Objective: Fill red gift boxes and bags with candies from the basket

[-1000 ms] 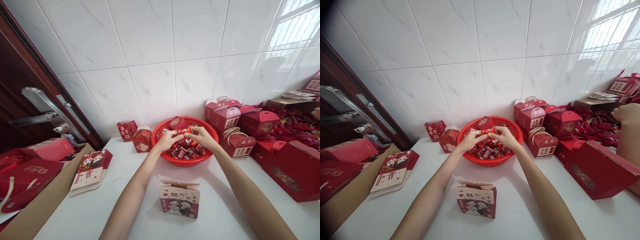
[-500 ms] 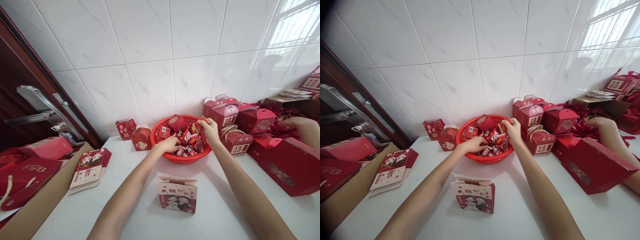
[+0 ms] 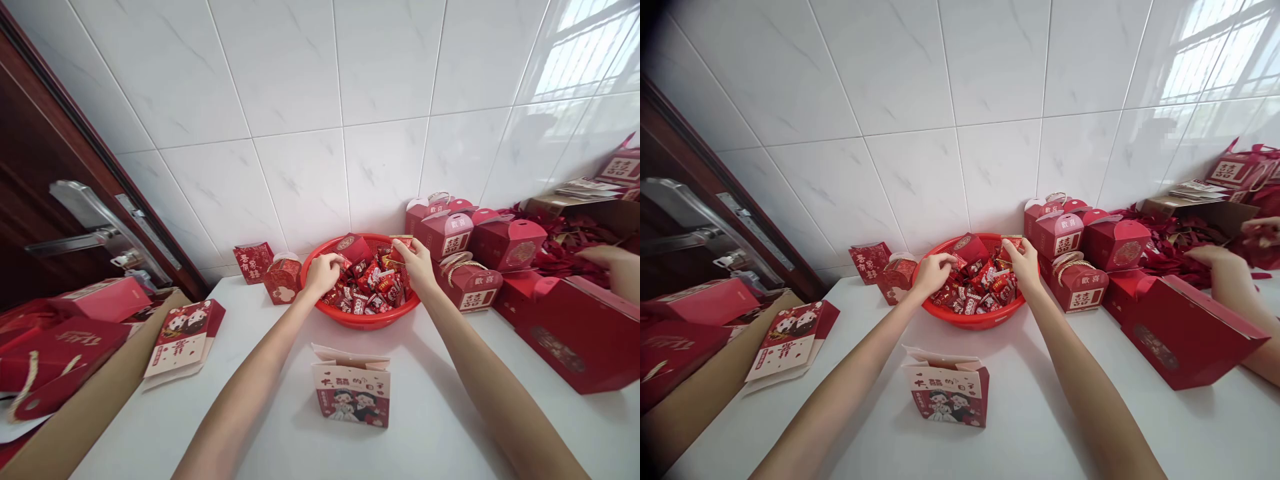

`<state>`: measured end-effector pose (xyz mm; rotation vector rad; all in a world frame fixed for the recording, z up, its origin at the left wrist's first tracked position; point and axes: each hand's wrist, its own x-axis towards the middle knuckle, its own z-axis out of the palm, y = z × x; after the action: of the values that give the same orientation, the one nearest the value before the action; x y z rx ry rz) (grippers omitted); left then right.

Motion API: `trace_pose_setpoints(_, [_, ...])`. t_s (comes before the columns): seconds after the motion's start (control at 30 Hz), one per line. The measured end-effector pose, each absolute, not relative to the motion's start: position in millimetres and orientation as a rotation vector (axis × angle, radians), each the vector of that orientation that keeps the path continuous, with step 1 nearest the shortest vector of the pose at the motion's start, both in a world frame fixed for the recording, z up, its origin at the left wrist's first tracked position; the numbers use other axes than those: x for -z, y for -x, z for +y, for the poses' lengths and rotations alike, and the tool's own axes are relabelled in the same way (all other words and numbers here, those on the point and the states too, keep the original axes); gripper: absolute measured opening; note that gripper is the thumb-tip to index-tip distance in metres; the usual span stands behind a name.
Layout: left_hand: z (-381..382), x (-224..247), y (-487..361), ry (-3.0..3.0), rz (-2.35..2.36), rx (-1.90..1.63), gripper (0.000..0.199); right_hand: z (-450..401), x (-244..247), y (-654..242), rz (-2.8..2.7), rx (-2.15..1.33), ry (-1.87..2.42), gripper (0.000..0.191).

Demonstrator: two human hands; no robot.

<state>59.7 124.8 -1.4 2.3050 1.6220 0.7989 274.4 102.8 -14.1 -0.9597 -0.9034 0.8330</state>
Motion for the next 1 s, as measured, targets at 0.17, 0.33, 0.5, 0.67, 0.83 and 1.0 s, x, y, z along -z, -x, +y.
trace_pose_setpoints(0.17, [125,-3,-42,-2.277,1.764,-0.749,0.032,105,15,-275,-0.885,-0.879,0.951,0.046])
trace_pose_setpoints(0.33, [120,-6,-38,-2.340,1.829,-0.571,0.032,105,15,-274,-0.884,-0.906,0.937,0.047])
trace_pose_setpoints(0.5, [112,-12,-43,-2.439,1.864,-0.316,0.024,104,15,-274,-0.888,-0.928,0.918,0.044])
trace_pose_setpoints(0.67, [107,-21,-43,-2.519,1.826,0.004,0.030,103,14,-272,-0.891,-0.960,0.907,0.043])
trace_pose_setpoints(0.83, [116,-26,-46,-2.531,1.666,0.318,0.049,102,15,-270,-0.926,-0.946,0.907,0.041])
trace_pose_setpoints(1.0, [124,-22,-55,-2.556,1.597,0.468,0.076,102,18,-270,-0.935,-0.974,0.899,0.040])
